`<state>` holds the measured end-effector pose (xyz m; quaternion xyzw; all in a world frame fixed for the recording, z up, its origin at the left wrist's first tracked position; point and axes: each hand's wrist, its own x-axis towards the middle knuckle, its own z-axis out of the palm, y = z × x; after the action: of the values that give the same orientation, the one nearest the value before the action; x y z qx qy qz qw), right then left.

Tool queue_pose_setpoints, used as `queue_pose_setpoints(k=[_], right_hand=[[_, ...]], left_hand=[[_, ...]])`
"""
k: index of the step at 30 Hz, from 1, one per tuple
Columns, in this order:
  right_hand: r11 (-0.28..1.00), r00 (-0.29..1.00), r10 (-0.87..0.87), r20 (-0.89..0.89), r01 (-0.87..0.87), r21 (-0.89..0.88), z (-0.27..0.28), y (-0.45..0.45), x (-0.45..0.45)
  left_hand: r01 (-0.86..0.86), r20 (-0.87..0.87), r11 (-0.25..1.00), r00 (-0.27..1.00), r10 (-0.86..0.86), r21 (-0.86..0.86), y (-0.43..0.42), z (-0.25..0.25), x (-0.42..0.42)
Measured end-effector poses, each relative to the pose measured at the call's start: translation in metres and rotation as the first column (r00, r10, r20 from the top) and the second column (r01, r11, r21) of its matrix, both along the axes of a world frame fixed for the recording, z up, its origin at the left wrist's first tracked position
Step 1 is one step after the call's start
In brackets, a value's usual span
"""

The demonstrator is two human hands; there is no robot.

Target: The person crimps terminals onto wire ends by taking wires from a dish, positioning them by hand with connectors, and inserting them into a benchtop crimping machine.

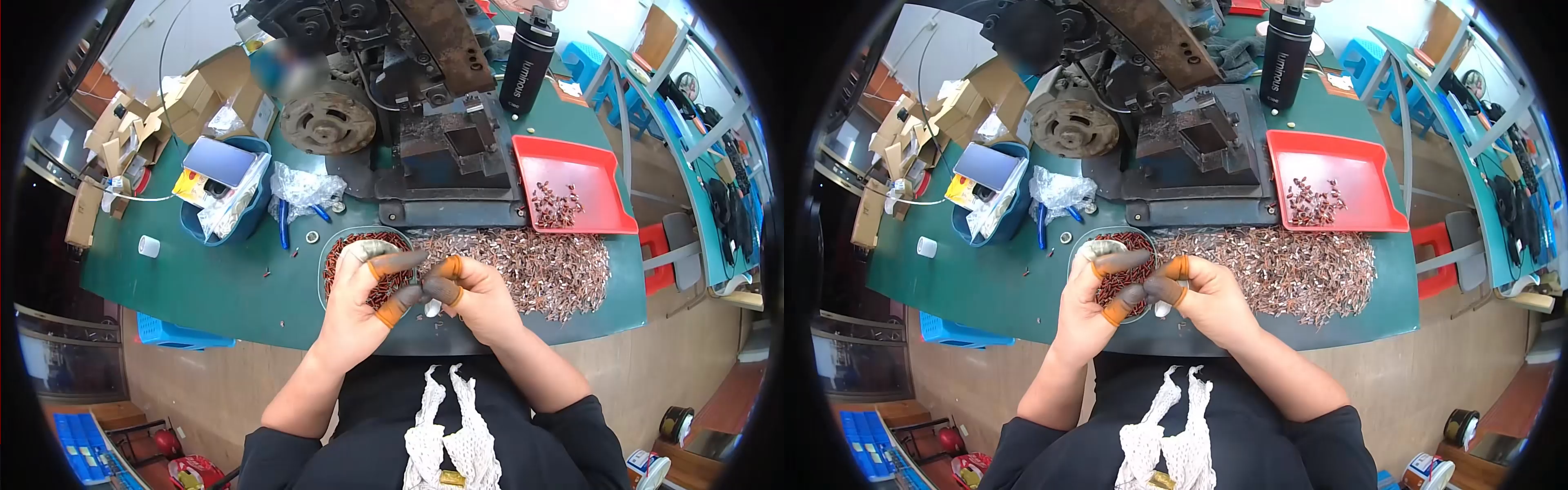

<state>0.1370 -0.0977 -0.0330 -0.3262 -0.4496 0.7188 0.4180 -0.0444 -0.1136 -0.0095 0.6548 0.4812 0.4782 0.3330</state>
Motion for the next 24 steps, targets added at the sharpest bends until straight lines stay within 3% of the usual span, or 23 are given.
queue_pose_setpoints(k=[2, 3, 5, 7, 11, 12, 13, 15, 17, 19, 21, 24], right_hand=[[0.999, 1.0, -0.008, -0.012, 0.007, -0.042, -0.004, -0.002, 0.002], [0.999, 1.0, -0.012, -0.011, 0.012, -0.05, -0.004, -0.003, 0.001], [0.994, 0.995, -0.103, -0.016, 0.103, -0.038, -0.002, -0.004, 0.001], [0.993, 0.985, -0.103, 0.14, 0.094, 0.07, 0.002, -0.001, 0.017], [0.901, 0.899, -0.329, 0.288, 0.207, 0.381, 0.017, -0.01, 0.08], [0.866, 0.792, -0.368, 0.487, 0.102, 0.489, 0.018, -0.017, 0.098], [0.867, 0.784, -0.375, 0.494, 0.108, 0.486, 0.017, -0.026, 0.107], [0.811, 0.599, -0.378, 0.706, -0.153, 0.564, 0.013, -0.046, 0.116], [0.788, 0.565, -0.407, 0.718, -0.18, 0.588, 0.0, -0.063, 0.117], [0.691, 0.34, -0.547, 0.765, -0.333, 0.641, -0.002, -0.073, 0.108], [0.682, 0.33, -0.544, 0.772, -0.362, 0.635, -0.009, -0.078, 0.11], [0.6, 0.374, -0.583, 0.721, -0.401, 0.693, -0.02, -0.083, 0.115]], left_hand=[[0.101, -0.178, 0.988, 0.981, -0.079, 0.115, 0.004, -0.002, -0.002], [0.105, -0.175, 0.989, 0.981, -0.085, 0.107, 0.003, -0.003, -0.002], [0.084, -0.046, 0.996, 0.996, -0.083, 0.024, 0.003, -0.008, 0.003], [0.102, 0.227, 0.99, 0.971, -0.079, -0.094, 0.003, -0.007, 0.016], [0.151, 0.189, 0.988, 0.97, -0.151, 0.015, 0.002, -0.002, 0.023], [0.141, 0.19, 0.99, 0.972, -0.137, -0.008, 0.001, -0.003, 0.023], [0.129, 0.188, 0.991, 0.975, -0.121, -0.031, 0.0, -0.005, 0.021], [0.148, 0.17, 0.988, 0.975, -0.14, -0.035, 0.001, -0.01, 0.017], [0.098, 0.211, 0.993, 0.974, -0.083, -0.061, -0.001, -0.013, 0.016], [0.105, 0.222, 0.992, 0.971, -0.088, -0.067, -0.003, -0.016, 0.017], [0.117, 0.228, 0.982, 0.97, -0.08, -0.15, -0.003, -0.016, 0.017], [0.109, 0.199, 0.987, 0.976, -0.084, -0.118, 0.0, -0.018, 0.014]])
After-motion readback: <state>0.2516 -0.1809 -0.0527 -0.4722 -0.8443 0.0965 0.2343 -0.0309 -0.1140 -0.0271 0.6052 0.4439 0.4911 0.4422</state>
